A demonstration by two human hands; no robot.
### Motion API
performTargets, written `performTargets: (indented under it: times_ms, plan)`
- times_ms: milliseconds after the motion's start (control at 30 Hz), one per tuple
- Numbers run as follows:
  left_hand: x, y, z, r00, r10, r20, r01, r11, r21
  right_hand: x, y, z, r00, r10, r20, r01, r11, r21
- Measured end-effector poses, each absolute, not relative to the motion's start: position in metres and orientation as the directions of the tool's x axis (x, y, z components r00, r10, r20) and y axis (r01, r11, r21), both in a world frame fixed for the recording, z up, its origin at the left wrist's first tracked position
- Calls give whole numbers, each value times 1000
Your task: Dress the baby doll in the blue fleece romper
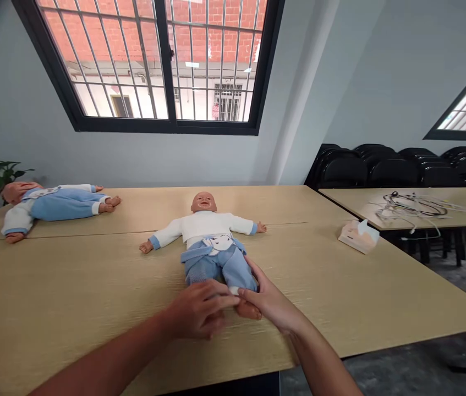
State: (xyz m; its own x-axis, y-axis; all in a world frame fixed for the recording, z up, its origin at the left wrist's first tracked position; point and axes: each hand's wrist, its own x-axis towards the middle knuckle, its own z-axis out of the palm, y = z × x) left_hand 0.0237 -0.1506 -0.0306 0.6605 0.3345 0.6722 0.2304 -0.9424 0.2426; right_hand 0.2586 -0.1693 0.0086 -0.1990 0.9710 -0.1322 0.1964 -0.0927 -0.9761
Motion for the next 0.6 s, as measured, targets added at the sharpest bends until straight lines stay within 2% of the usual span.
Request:
performTargets:
  times_ms: [67,133,167,233,300,367,433,500,600]
  plan:
    - [11,-137,-30,492,473,731,357,-876,326,271,-165,1,-221,972,-82,268,-21,-963]
    - [-4,-117,-31,276,655,704,492,-725,481,281,-163,-7,-225,974,-39,322,36,-946]
    - [-12,-106,-33,190,742,643,513,-633,580,284,-162,-10,-215,976,-23,357,57,-932]
    - [-24,-84,-39,119,881,457,432,-461,776,284,-164,-13,-171,985,22,454,99,-886]
    - [-31,-66,-46,98,950,297,323,-313,893,276,-173,-17,-70,985,160,592,170,-788]
    - [-31,-53,-53,59,976,210,256,-218,942,256,-191,-22,26,922,387,729,248,-638]
    - [-28,-44,-59,36,987,156,201,-160,966,228,-215,-32,10,841,540,804,315,-505]
    - [-28,-41,-61,58,992,108,140,-115,983,199,-238,-45,-144,842,520,796,410,-445]
    - [-42,-43,-53,154,986,68,86,-82,993,173,-254,-66,-160,853,496,816,397,-420]
